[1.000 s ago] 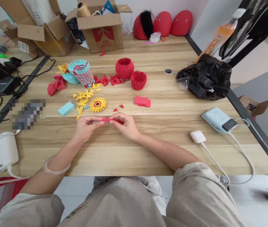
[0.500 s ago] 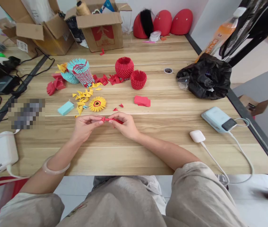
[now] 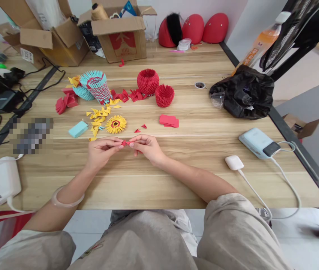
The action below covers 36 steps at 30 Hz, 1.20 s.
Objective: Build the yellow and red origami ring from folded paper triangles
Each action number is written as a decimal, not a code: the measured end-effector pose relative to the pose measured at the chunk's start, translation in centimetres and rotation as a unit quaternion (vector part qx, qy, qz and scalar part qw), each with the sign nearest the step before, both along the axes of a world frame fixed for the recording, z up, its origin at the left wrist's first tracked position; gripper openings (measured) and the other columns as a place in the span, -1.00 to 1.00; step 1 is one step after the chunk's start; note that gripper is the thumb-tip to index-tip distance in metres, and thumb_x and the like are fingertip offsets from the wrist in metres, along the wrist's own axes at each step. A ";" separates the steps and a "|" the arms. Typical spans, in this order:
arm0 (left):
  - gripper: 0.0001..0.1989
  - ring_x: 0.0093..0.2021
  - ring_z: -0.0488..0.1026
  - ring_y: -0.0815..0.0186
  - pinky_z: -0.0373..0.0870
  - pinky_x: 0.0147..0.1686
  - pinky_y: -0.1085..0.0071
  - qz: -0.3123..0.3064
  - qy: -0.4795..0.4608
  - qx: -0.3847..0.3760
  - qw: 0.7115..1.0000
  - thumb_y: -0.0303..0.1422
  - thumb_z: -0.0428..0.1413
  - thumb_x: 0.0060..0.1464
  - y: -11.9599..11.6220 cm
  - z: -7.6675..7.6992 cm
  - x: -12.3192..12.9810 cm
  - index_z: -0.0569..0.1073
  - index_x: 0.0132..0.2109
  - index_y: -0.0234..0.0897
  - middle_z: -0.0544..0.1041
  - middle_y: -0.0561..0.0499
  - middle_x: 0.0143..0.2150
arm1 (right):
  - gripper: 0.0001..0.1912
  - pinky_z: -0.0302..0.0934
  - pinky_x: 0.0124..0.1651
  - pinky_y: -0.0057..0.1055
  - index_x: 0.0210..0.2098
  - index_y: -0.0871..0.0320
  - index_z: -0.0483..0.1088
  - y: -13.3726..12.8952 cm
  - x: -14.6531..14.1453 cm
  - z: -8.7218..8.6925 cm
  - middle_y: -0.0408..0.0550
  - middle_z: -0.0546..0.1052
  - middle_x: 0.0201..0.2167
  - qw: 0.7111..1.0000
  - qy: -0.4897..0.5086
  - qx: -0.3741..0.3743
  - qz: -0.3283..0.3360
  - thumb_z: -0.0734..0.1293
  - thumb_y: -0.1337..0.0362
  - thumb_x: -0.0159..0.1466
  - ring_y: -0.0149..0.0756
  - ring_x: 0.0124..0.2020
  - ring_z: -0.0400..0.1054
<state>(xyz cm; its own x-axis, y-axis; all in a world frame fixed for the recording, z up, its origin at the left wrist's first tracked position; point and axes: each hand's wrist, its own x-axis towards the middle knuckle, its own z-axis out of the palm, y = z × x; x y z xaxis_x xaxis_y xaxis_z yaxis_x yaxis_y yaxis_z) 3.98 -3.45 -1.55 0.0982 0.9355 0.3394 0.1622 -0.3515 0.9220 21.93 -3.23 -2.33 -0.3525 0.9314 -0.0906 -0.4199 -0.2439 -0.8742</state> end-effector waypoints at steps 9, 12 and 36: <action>-0.94 -0.35 0.53 0.35 0.47 -0.37 0.44 -0.001 0.022 0.020 1.000 -0.44 0.29 -0.16 0.0 0.0 -0.1 0.59 -0.42 -0.24 0.61 -0.03 -0.36 | -0.83 0.16 -0.57 -0.53 -0.50 0.21 0.46 -0.1 -0.1 0.7 -0.15 0.54 -0.50 0.995 0.041 -0.090 0.018 0.49 0.34 -0.10 -0.53 -0.60 0.28; -0.94 -0.35 0.53 0.35 0.48 -0.37 0.45 -0.001 0.025 0.024 0.999 -0.44 0.29 -0.16 0.0 0.0 -0.1 0.59 -0.42 -0.24 0.61 -0.03 -0.36 | -0.84 0.16 -0.56 -0.52 -0.49 0.21 0.47 0.0 -0.1 0.6 -0.15 0.54 -0.50 0.995 0.040 -0.094 0.021 0.48 0.34 -0.09 -0.53 -0.60 0.28; -0.87 -0.30 0.57 0.32 0.53 -0.27 0.46 -0.137 0.192 0.159 0.959 -0.44 0.15 0.05 0.2 1.0 -1.1 0.60 -0.28 -0.19 0.63 -0.05 -0.30 | -0.50 0.14 -0.60 -0.57 -0.37 0.09 0.06 1.2 0.9 0.3 -0.23 0.55 -0.58 0.987 -0.064 0.002 0.150 0.50 0.21 -0.05 -0.53 -0.69 0.25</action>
